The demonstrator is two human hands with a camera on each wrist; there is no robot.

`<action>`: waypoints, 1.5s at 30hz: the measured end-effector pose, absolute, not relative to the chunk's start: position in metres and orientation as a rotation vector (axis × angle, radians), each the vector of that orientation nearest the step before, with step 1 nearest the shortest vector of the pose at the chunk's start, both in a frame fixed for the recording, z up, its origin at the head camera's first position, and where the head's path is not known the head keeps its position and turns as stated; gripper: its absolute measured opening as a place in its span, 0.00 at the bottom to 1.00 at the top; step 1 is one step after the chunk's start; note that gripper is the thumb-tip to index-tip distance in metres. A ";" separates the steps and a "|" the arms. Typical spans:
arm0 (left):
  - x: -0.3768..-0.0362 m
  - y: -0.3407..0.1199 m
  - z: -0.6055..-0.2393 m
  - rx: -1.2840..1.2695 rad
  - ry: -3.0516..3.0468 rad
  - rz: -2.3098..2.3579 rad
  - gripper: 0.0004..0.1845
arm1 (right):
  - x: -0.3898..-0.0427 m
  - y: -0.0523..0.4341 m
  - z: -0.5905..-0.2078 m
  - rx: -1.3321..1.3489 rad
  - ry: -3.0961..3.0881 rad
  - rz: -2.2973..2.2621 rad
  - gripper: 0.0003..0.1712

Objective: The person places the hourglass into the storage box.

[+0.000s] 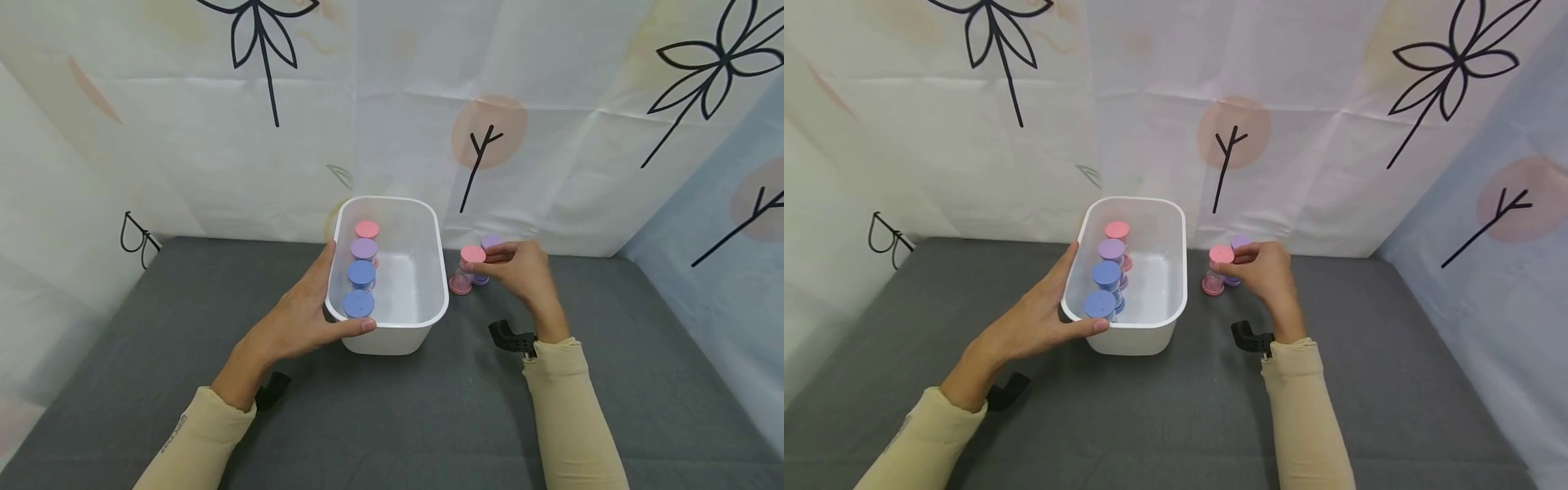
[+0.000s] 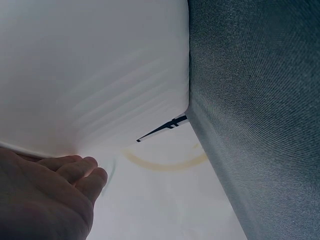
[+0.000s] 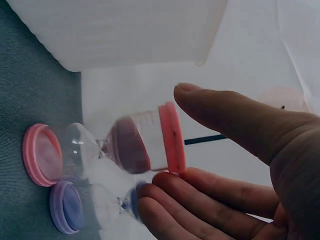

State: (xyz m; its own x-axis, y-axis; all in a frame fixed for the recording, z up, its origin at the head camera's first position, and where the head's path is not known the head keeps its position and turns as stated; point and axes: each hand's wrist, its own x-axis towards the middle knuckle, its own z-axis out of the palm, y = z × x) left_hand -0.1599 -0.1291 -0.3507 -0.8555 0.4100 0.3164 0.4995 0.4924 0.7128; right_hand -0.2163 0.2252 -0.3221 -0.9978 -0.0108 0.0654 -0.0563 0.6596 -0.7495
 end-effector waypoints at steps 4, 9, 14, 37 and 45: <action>-0.160 -0.129 -0.351 -0.791 -2.635 -1.304 0.66 | -0.218 0.216 -0.325 0.007 -2.776 1.242 0.35; -0.160 -0.129 -0.352 -0.772 -2.652 -1.296 0.65 | -0.221 0.204 -0.332 -0.018 -2.744 1.180 0.34; -0.159 -0.129 -0.351 -0.760 -2.662 -1.297 0.65 | -0.225 0.196 -0.345 0.018 -2.717 1.097 0.29; -0.158 -0.128 -0.349 -0.728 -2.695 -1.280 0.65 | -0.203 0.206 -0.304 0.154 -2.310 1.551 0.27; -0.159 -0.129 -0.351 -0.768 -2.651 -1.312 0.66 | -0.190 0.205 -0.283 0.256 -2.011 1.809 0.22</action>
State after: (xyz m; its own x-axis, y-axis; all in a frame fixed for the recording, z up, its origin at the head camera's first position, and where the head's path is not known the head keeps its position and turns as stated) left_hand -0.1589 -0.1290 -0.3506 -0.8701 0.3987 0.2897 0.4722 0.5058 0.7220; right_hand -0.1902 0.2048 -0.2832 -0.8942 0.1408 0.4249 -0.4077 0.1360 -0.9029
